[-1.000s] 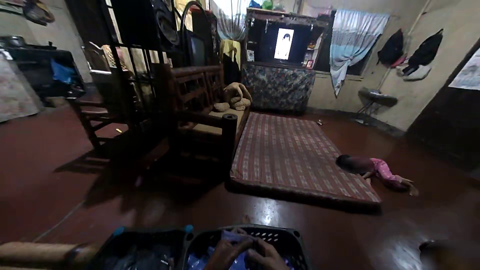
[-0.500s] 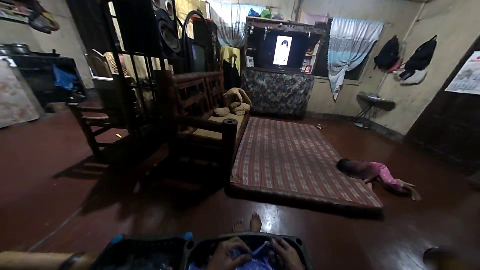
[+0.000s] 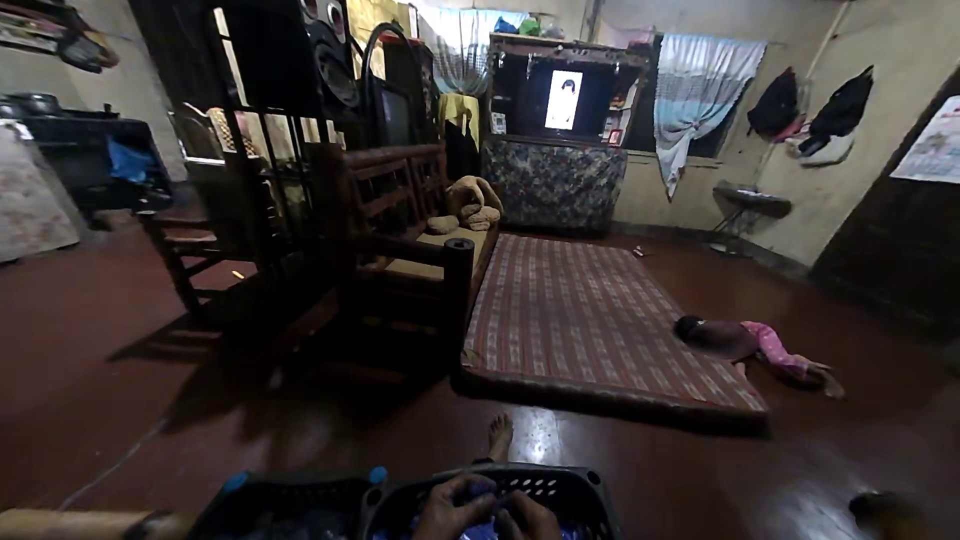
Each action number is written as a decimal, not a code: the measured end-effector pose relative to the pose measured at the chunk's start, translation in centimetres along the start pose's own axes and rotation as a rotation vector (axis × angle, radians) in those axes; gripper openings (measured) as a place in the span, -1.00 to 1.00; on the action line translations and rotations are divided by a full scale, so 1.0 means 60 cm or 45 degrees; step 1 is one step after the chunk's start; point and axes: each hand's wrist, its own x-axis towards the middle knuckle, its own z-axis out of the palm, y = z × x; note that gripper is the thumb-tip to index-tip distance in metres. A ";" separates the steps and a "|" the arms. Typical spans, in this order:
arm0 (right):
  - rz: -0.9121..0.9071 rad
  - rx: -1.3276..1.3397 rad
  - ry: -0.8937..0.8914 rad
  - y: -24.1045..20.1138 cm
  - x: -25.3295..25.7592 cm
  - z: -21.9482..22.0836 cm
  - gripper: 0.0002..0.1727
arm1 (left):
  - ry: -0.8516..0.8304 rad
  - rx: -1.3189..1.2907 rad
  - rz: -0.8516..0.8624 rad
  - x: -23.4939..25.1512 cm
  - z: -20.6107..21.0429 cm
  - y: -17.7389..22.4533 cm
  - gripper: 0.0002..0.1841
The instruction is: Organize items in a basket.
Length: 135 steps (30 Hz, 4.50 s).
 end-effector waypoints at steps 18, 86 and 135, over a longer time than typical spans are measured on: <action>0.245 0.778 0.092 0.013 0.014 -0.002 -0.79 | -0.208 0.790 0.397 -0.003 0.001 0.004 -0.74; 0.201 0.792 -0.137 0.011 0.012 -0.014 -0.78 | 0.232 -0.100 0.191 0.004 -0.005 0.024 -0.86; -0.052 -0.545 -0.537 0.023 0.016 -0.048 -0.70 | -0.256 1.412 0.317 -0.047 -0.045 0.082 -0.66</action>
